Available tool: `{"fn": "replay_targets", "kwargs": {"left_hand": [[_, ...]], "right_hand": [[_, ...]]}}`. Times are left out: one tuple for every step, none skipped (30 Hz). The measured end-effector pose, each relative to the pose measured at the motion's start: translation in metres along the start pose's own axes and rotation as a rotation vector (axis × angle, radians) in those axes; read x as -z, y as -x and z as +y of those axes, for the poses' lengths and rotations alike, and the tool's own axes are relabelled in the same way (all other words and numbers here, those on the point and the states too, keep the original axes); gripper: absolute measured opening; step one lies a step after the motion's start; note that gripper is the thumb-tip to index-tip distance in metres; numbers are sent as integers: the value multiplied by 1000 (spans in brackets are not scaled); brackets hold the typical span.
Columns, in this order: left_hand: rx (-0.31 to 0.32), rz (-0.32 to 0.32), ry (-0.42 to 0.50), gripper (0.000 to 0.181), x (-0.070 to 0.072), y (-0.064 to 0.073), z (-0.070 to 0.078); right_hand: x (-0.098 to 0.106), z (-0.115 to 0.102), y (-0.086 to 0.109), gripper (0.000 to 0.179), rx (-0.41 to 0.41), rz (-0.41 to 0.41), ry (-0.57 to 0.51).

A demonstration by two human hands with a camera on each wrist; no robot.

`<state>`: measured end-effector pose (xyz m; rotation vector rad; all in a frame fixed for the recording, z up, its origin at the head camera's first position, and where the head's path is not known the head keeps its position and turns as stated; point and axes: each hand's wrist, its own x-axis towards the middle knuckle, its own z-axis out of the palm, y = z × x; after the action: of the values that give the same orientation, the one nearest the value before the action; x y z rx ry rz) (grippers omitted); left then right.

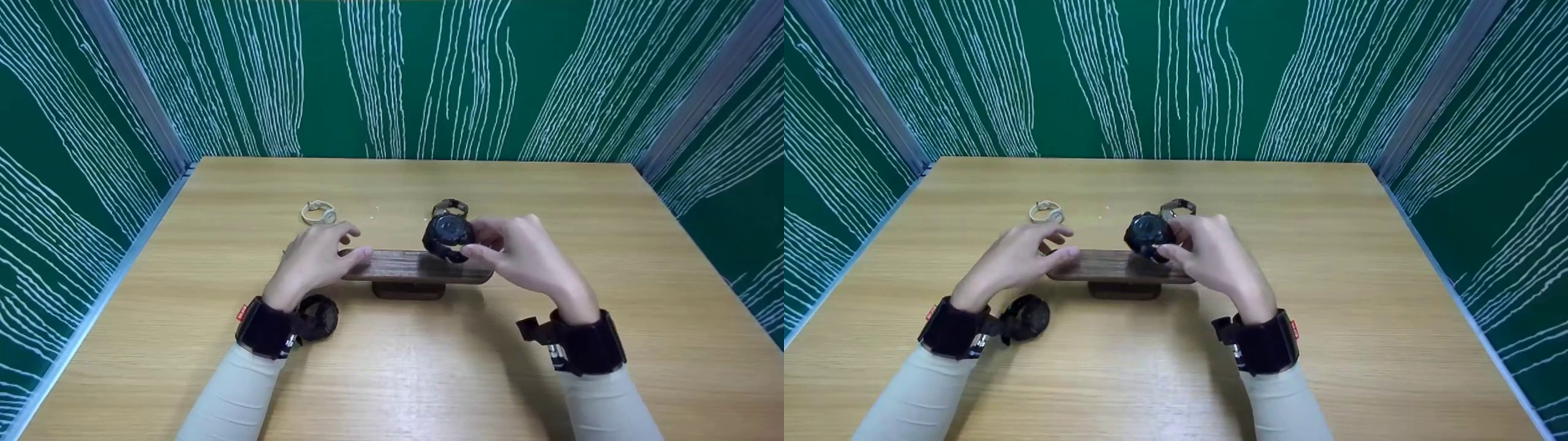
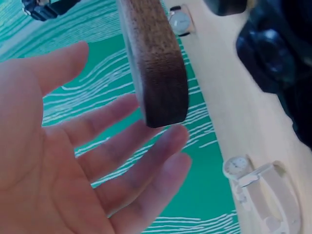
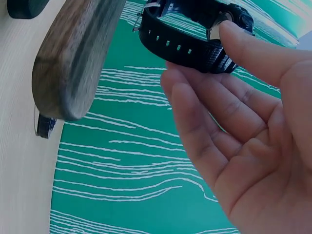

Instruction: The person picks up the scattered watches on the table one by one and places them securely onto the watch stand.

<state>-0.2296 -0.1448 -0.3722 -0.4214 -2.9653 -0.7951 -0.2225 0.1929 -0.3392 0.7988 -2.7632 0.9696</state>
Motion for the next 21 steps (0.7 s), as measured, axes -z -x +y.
{"fn": "replay_targets", "kwargs": {"left_hand": [[9, -15, 24, 51, 0, 0, -1], [18, -28, 47, 51, 0, -1, -2], [24, -40, 67, 49, -1, -1, -3], [27, -51, 82, 48, -1, -1, -4], [29, -59, 93, 46, -2, -2, -5], [32, -64, 97, 43, -3, -3, -5], [36, -71, 98, 41, -4, -3, -6], [47, -78, 101, 39, -5, -4, -7], [53, -87, 101, 38, -6, -4, -7], [61, -95, 100, 37, -7, -5, -7], [73, -103, 103, 36, -8, -5, -7], [80, -109, 107, 35, -8, -5, -7], [85, -114, 114, 36, -9, -5, -7], [88, -117, 122, 36, -10, -6, -7], [83, -116, 126, 36, -10, -6, -8], [82, -114, 132, 36, -11, -6, -8], [80, -112, 139, 36, -11, -6, -8], [76, -109, 143, 36, -11, -6, -9], [74, -107, 148, 37, -11, -6, -9], [73, -105, 150, 37, -11, -6, -9], [73, -104, 152, 37, -11, -6, -10]], "right_hand": [[1, 1, 0, 25, -8, 8, 1], [2, 2, 0, 25, -18, 14, 3], [3, 2, 0, 24, -26, 21, 6], [3, 3, 0, 24, -33, 28, 6], [4, 4, 0, 23, -41, 35, 5], [5, 5, 1, 22, -45, 42, 5], [5, 6, 1, 20, -50, 48, 4], [6, 6, 1, 19, -56, 52, 3], [6, 7, 1, 17, -60, 56, 1], [6, 7, 1, 16, -64, 60, -2], [6, 8, 1, 15, -69, 62, -3], [6, 9, 1, 14, -72, 63, -4], [6, 9, 1, 14, -76, 63, -5], [6, 10, 1, 14, -78, 65, -5], [6, 10, 1, 15, -76, 68, -2], [6, 10, 1, 15, -73, 71, 2], [6, 11, 0, 15, -70, 76, 7], [6, 11, 0, 15, -67, 81, 11], [6, 11, 0, 15, -64, 86, 17], [6, 11, 0, 14, -60, 91, 22], [6, 11, -1, 13, -55, 97, 28]]}}
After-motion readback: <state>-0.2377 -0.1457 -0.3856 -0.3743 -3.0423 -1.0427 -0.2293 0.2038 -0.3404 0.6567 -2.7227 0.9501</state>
